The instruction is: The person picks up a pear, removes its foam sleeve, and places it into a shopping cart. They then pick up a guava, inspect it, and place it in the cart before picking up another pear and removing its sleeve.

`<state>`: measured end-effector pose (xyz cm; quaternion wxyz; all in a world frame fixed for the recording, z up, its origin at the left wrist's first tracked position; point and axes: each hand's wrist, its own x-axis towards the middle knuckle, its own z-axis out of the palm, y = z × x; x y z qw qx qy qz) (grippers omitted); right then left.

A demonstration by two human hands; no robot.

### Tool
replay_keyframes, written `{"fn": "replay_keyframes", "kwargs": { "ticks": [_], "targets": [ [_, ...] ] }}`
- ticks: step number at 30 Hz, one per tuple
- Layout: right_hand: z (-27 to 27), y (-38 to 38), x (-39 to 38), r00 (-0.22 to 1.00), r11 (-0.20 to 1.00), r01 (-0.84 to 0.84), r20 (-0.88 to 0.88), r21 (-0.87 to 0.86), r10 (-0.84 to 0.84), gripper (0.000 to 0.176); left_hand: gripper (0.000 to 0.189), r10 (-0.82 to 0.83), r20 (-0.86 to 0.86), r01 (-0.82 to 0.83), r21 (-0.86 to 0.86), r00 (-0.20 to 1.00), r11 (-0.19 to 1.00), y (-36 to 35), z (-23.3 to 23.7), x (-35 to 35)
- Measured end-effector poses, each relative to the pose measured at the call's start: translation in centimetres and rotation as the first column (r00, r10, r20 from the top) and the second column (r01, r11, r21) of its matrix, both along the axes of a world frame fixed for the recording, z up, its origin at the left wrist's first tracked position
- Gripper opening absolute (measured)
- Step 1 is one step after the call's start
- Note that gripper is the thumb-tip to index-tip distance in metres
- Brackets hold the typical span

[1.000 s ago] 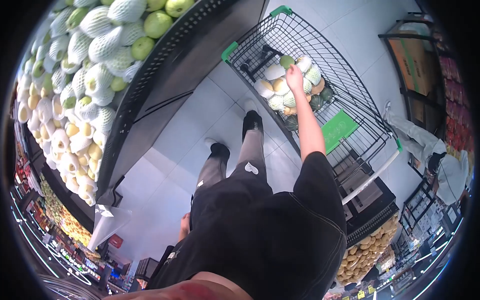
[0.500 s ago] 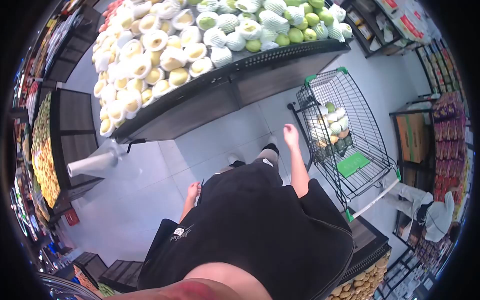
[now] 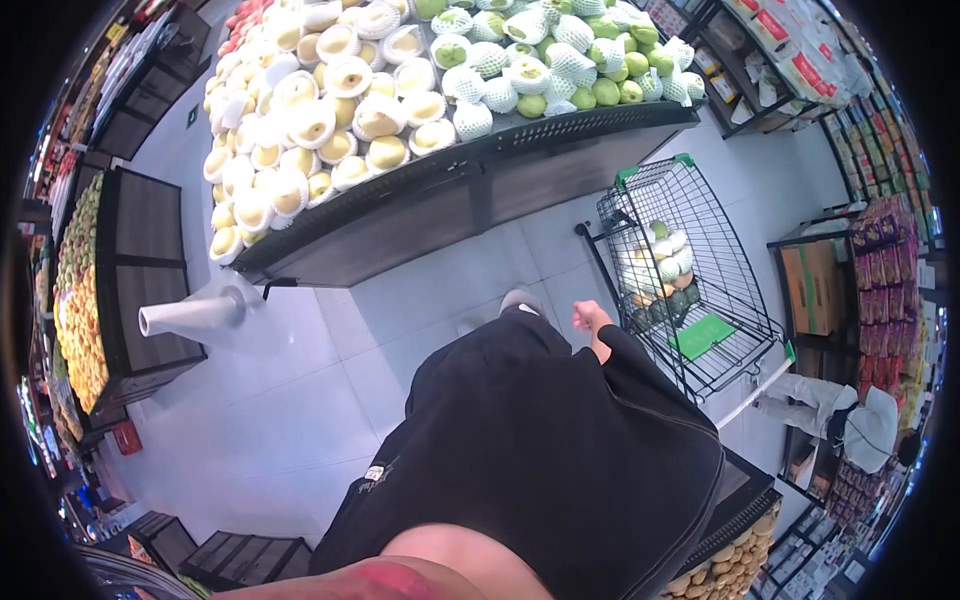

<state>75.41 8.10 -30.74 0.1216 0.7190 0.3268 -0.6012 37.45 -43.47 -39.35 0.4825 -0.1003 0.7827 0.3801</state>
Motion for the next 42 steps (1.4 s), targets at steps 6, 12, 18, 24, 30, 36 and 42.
{"fn": "replay_keyframes", "kwargs": {
  "ticks": [6, 12, 18, 24, 30, 36, 42],
  "targets": [
    [1.9, 17.0, -0.9, 0.964, 0.929, 0.171, -0.251, 0.327, -0.089, 0.028, 0.029, -0.123, 0.097, 0.131, -0.081, 0.988, 0.988, 6.3, 2.6, -2.0],
    [13.1, 38.7, -5.4, 0.930, 0.419, 0.201, -0.307, 0.885, 0.202, 0.033, 0.031, -0.177, 0.020, 0.178, -0.115, 0.984, 0.977, 21.1, 5.7, -8.0],
    [18.8, 47.7, -6.5, 0.928, 0.030, -0.371, 0.372, 0.928, -0.011, 0.056, 0.029, -0.292, -0.125, 0.285, -0.071, 0.948, 0.956, 36.8, 11.1, -7.0],
    [17.8, 49.1, -6.8, 0.875, 0.030, -0.481, 0.482, 0.876, -0.050, 0.067, 0.030, -0.258, -0.146, 0.260, -0.003, 0.955, 0.966, 43.8, 13.7, -1.1],
    [19.0, 49.4, -7.8, 0.846, 0.139, -0.502, 0.518, 0.854, -0.126, 0.070, 0.030, -0.307, -0.134, 0.298, -0.087, 0.942, 0.951, 35.5, 5.2, 1.9],
    [17.6, 49.7, -7.1, 0.954, 0.050, -0.270, 0.274, 0.962, -0.121, 0.070, 0.029, -0.164, 0.002, 0.164, -0.026, 0.986, 0.986, 32.9, 6.3, 3.1],
    [17.4, 50.0, -6.4, 0.981, 0.082, -0.161, 0.169, 0.984, -0.098, 0.068, 0.029, -0.142, 0.012, 0.142, -0.002, 0.990, 0.990, 36.9, 6.8, 0.9]
  ]
}}
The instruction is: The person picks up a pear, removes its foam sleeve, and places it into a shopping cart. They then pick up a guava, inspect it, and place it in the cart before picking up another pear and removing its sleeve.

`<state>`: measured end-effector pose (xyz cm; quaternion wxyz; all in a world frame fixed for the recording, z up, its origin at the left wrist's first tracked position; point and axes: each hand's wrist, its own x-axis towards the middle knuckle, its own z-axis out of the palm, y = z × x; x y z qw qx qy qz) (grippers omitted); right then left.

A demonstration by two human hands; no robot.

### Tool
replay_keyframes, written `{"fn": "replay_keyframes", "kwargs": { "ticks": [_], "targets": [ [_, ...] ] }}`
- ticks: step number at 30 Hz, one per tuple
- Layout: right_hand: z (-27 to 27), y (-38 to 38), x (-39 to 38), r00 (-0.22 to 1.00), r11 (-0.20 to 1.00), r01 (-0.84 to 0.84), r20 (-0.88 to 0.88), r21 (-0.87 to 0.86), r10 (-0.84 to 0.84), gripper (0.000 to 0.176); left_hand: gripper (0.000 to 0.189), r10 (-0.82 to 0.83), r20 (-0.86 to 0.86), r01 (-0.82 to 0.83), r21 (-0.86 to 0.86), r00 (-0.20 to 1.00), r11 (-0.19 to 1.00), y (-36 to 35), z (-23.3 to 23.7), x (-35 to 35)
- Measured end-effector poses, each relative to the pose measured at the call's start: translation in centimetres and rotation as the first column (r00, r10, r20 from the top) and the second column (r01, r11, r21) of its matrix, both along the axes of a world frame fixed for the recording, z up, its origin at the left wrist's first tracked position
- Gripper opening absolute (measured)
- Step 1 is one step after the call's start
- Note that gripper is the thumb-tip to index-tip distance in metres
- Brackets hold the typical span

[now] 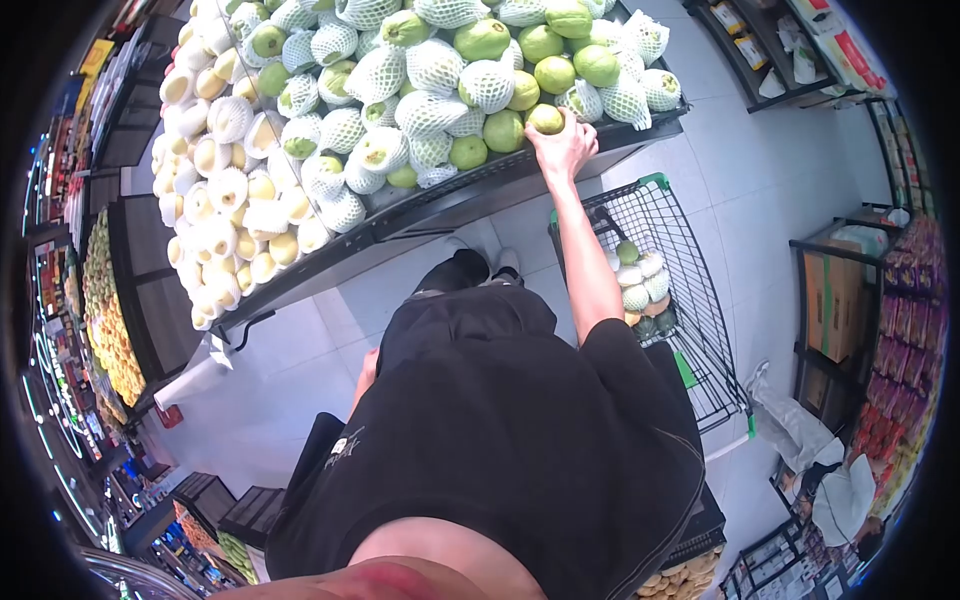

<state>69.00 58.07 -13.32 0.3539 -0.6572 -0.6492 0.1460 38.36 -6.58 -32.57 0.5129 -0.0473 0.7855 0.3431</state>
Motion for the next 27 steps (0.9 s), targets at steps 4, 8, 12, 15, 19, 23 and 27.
{"fn": "replay_keyframes", "kwargs": {
  "ticks": [4, 8, 12, 15, 19, 23, 27],
  "targets": [
    [1.0, 0.3, 0.0, 1.000, 0.995, 0.003, 0.016, -0.095, -0.001, 0.067, 0.029, -0.115, -0.149, 0.107, -0.060, 0.982, 0.992, 7.1, 3.9, -0.3],
    [1.4, 0.7, 0.0, 1.000, 0.989, 0.000, -0.015, -0.145, -0.002, 0.067, 0.029, -0.079, -0.152, 0.073, -0.041, 0.985, 0.996, 11.6, 6.4, -0.3],
    [1.7, 0.7, -0.4, 0.998, 0.990, 0.025, 0.053, -0.139, -0.018, 0.066, 0.031, -0.128, -0.128, 0.124, -0.039, 0.984, 0.992, 10.0, 1.1, -2.2],
    [2.7, 0.6, -0.8, 0.995, 0.988, 0.020, 0.099, -0.156, -0.005, 0.067, 0.031, -0.140, -0.091, 0.137, -0.040, 0.986, 0.990, 9.3, -1.3, -3.2],
    [2.4, 0.5, -0.7, 0.998, 0.986, 0.015, 0.055, -0.164, -0.006, 0.069, 0.032, -0.141, -0.043, 0.139, -0.031, 0.989, 0.990, 10.3, -1.6, -4.3],
    [1.8, 0.8, 0.2, 0.999, 0.974, -0.005, 0.031, -0.228, 0.013, 0.072, 0.033, -0.152, -0.020, 0.152, -0.025, 0.988, 0.988, 11.4, -2.5, -5.5],
    [1.5, 0.9, 1.2, 0.998, 0.971, -0.027, -0.055, -0.238, 0.014, 0.073, 0.034, -0.160, -0.025, 0.160, -0.020, 0.987, 0.987, 12.9, -2.6, -7.3]
  ]
}}
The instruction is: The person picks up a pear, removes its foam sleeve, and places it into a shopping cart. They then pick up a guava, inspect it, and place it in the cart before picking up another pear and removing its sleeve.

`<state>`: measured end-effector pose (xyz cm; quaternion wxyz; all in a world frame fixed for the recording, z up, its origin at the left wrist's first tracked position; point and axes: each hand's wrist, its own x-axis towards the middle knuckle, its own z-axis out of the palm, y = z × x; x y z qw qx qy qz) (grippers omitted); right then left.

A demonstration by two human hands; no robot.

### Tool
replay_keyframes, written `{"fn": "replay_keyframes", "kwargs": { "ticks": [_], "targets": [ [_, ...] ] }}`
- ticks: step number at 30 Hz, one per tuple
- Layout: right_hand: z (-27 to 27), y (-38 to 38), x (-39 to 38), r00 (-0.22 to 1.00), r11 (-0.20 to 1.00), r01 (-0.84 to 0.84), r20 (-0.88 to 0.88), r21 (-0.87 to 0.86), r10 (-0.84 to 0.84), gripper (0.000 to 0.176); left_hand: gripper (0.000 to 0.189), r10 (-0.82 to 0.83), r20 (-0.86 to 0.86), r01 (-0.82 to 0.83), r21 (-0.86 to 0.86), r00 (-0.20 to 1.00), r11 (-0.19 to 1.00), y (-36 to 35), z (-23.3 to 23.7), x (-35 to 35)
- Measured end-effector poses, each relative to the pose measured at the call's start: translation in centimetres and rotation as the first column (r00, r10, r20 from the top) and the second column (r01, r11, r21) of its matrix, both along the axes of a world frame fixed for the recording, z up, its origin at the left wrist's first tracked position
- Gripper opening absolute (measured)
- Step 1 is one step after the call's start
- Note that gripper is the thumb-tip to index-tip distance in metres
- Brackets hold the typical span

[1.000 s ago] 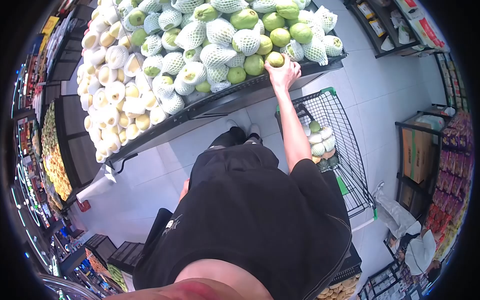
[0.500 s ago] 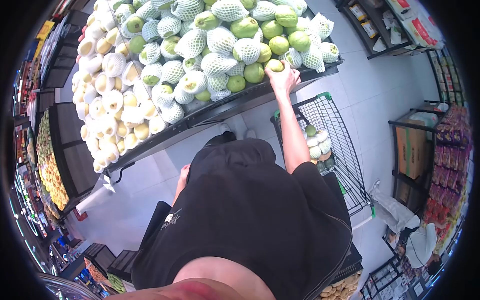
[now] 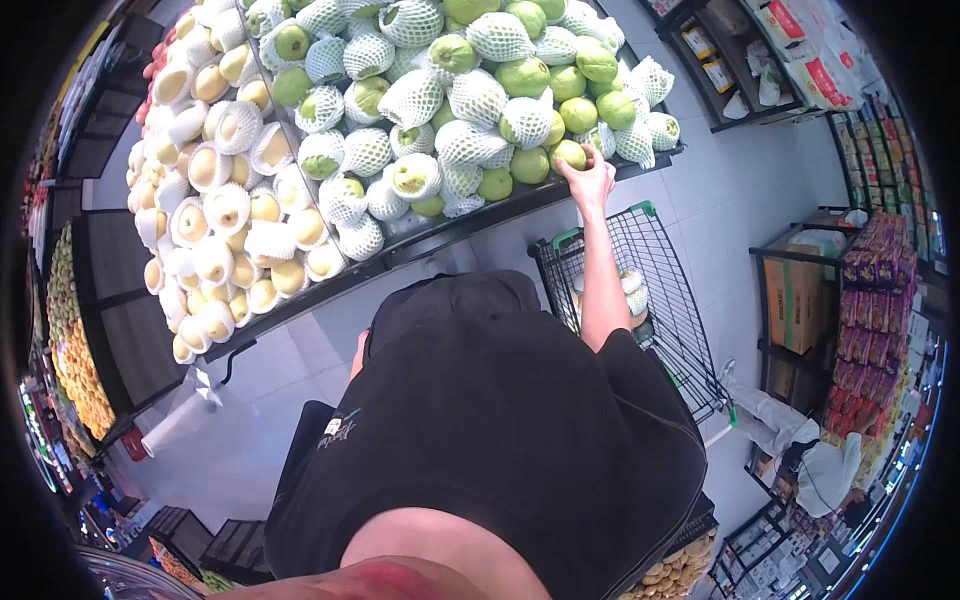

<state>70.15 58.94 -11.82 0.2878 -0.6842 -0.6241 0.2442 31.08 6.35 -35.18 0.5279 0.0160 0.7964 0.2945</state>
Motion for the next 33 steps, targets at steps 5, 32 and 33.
{"fn": "replay_keyframes", "kwargs": {
  "ticks": [5, 32, 33],
  "targets": [
    [-1.3, -0.6, 0.3, 0.999, 0.994, -0.004, -0.038, 0.111, 0.009, 0.068, 0.035, -0.024, -0.001, 0.024, -0.018, 1.000, 1.000, 1.2, 0.0, -1.7],
    [4.5, -3.7, 0.8, -0.202, 0.996, -0.080, -0.978, -0.046, -0.061, 0.064, 0.041, -0.218, -0.154, 0.209, -0.071, 0.964, 0.975, 3.5, 6.0, -2.1],
    [6.0, -4.5, 0.5, -0.402, 0.979, -0.197, -0.905, -0.060, -0.136, 0.066, 0.041, -0.218, -0.140, 0.210, -0.070, 0.966, 0.975, 3.7, 6.2, -1.7]
  ]
}}
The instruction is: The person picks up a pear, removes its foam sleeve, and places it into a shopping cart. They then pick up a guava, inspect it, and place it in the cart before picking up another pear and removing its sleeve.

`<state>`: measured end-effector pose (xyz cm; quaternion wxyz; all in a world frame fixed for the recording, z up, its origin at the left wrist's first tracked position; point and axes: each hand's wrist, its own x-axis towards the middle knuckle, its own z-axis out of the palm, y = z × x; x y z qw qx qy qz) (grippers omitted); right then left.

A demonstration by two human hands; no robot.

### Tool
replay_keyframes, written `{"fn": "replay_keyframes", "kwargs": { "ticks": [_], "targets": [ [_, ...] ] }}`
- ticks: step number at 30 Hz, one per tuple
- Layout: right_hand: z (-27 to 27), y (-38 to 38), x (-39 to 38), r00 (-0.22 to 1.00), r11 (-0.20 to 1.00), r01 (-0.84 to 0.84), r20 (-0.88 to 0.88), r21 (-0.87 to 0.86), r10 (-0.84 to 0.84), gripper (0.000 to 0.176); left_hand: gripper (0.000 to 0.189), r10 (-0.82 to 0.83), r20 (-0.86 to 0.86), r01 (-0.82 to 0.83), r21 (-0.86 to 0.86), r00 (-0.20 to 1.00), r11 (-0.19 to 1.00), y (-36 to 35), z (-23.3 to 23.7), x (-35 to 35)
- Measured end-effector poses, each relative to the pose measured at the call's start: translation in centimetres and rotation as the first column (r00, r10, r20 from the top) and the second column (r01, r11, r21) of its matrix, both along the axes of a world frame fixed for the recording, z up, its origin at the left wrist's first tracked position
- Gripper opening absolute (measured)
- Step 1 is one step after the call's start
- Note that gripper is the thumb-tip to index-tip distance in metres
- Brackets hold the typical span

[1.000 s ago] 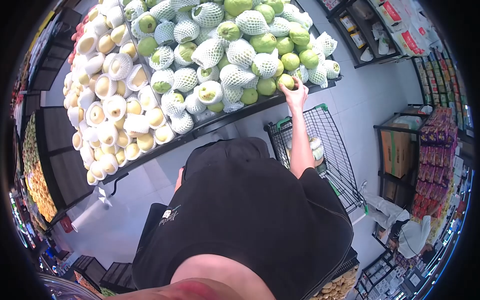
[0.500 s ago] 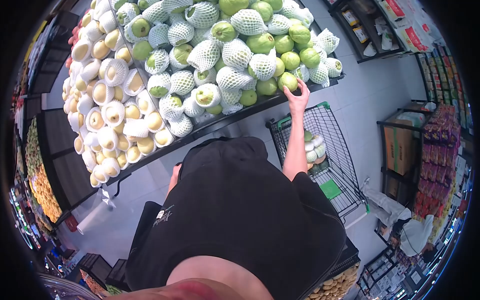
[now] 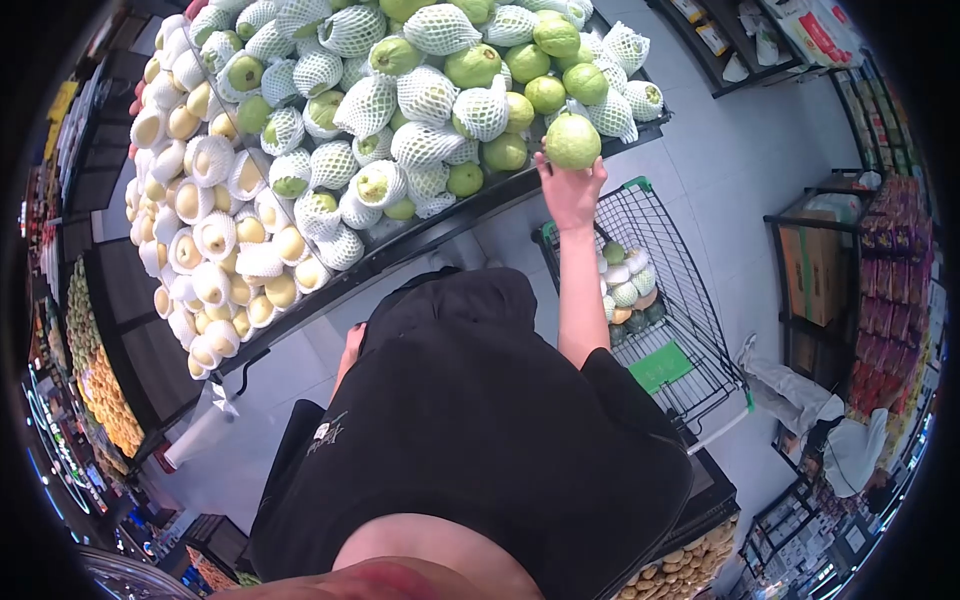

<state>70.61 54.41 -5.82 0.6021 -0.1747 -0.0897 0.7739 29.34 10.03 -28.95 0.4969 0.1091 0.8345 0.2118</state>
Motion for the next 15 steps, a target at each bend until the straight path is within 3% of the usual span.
{"fn": "replay_keyframes", "kwargs": {
  "ticks": [3, 6, 11, 15],
  "targets": [
    [3.2, -2.0, -1.4, 0.917, 0.966, -0.242, -0.304, 0.090, 0.258, 0.065, 0.042, 0.023, 0.030, -0.023, 0.009, 0.999, 1.000, 0.2, -0.4, 1.3],
    [4.2, -3.5, -3.0, 0.735, 0.928, -0.337, -0.572, 0.157, 0.364, 0.065, 0.041, 0.050, 0.031, -0.051, 0.015, 0.998, 0.999, -0.5, -1.9, 2.6],
    [6.1, -6.2, -4.4, 0.566, 0.853, -0.490, -0.677, 0.183, 0.470, 0.073, 0.037, 0.136, 0.123, -0.146, 0.074, 0.983, 0.987, -3.5, -5.0, 4.9],
    [7.1, -8.0, -5.1, 0.467, 0.818, -0.545, -0.743, 0.185, 0.479, 0.075, 0.031, 0.218, 0.174, -0.232, 0.063, 0.960, 0.971, -5.0, -3.1, 8.0]
  ]
}}
